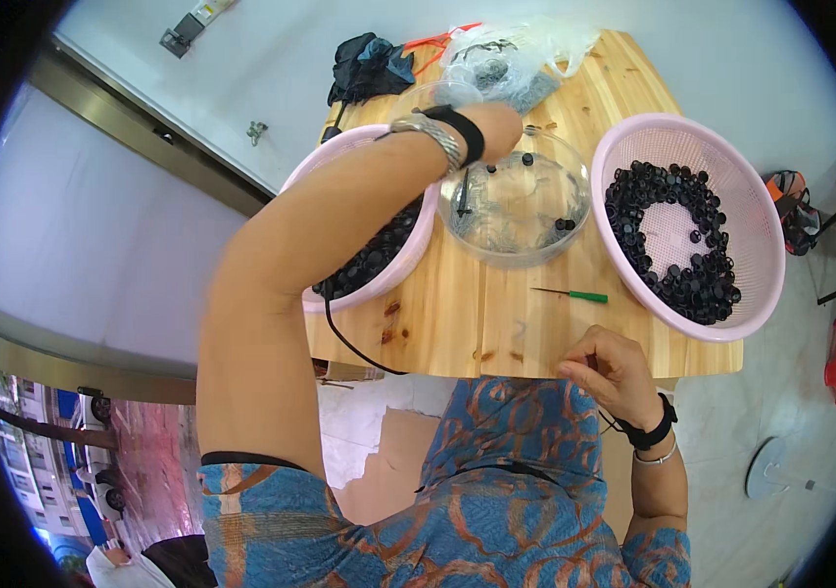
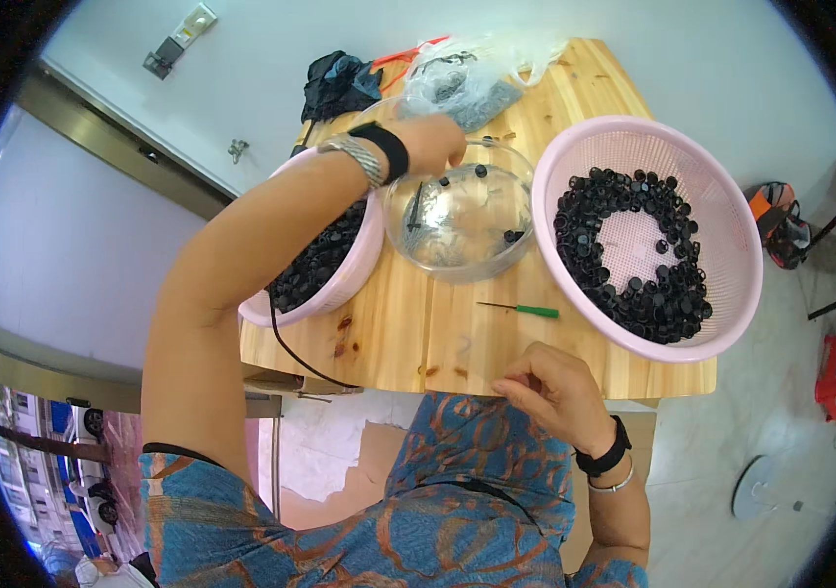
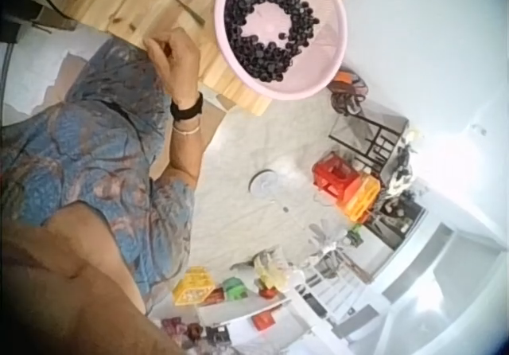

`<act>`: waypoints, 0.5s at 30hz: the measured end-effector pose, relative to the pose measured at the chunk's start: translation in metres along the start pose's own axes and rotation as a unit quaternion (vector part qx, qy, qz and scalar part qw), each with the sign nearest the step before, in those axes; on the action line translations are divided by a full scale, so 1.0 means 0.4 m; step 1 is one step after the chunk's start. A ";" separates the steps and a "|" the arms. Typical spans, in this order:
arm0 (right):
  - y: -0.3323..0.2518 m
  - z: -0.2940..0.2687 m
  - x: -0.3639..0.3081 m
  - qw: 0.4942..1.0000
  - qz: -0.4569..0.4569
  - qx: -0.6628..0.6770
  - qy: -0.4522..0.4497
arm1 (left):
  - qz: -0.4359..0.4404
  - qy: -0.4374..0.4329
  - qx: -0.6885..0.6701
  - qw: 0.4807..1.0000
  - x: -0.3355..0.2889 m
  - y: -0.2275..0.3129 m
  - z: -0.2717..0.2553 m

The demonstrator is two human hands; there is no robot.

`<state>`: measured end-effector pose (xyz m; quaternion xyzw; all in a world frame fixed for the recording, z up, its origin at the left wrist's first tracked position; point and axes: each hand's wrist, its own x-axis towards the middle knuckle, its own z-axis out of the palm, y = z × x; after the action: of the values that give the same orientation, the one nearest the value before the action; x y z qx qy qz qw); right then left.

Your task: Assembling and sorting small black plastic shoe components at a workbench.

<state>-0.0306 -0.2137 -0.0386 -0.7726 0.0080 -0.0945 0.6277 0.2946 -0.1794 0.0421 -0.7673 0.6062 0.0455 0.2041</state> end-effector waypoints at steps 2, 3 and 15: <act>-0.004 -0.012 0.002 1.000 0.016 -0.013 -0.003 | -0.023 -0.003 0.014 1.000 0.031 0.023 0.037; -0.003 -0.016 0.003 0.999 -0.017 -0.036 0.002 | -0.048 -0.003 0.030 0.998 0.037 0.036 0.048; -0.055 -0.030 0.052 0.969 -0.122 -0.215 -0.002 | -0.045 0.062 -0.068 0.995 0.018 0.016 0.027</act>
<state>-0.0144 -0.2235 -0.0119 -0.8850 -0.0674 -0.1649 0.4302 0.2923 -0.1832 0.0282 -0.8070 0.5784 0.0297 0.1154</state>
